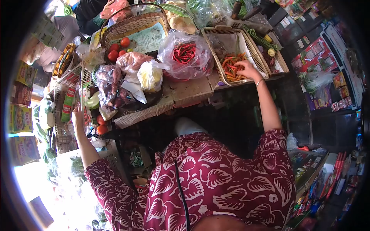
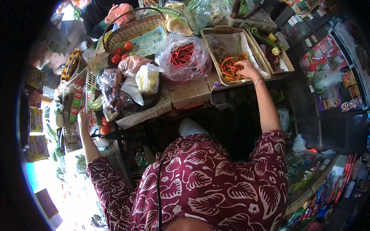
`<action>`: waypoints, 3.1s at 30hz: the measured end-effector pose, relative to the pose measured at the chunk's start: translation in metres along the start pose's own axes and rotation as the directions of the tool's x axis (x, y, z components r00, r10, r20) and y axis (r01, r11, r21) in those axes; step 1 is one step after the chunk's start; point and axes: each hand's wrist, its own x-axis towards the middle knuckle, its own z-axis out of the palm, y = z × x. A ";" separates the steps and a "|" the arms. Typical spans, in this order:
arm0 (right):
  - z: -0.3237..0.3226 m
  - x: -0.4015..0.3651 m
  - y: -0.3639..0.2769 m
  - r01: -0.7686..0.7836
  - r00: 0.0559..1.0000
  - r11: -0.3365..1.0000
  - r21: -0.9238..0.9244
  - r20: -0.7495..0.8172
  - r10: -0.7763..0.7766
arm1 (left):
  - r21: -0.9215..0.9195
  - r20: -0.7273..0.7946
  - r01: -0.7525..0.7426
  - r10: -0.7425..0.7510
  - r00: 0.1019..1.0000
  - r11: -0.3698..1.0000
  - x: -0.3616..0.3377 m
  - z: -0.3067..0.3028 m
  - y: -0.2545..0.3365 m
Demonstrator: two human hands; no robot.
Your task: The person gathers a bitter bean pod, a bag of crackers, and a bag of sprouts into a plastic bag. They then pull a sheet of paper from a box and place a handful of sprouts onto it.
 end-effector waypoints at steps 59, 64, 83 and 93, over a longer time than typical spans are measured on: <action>-0.024 0.045 0.007 -0.149 0.975 0.862 0.485 -0.075 0.211 | -0.156 0.078 0.083 -0.072 0.994 0.984 -0.005 -0.001 0.027; -0.038 0.037 -0.008 -0.187 0.957 0.839 0.511 -0.098 0.273 | -0.187 0.158 0.153 -0.125 0.980 0.970 -0.002 -0.003 0.029; 0.005 0.036 0.033 -0.040 0.948 0.987 0.156 -0.305 0.087 | -0.097 -0.160 0.041 -0.056 0.986 0.994 -0.031 -0.008 0.065; 0.023 0.024 0.028 -0.088 0.839 0.954 0.287 -0.495 0.226 | -0.104 -0.179 0.025 -0.044 0.983 0.994 -0.034 -0.013 0.071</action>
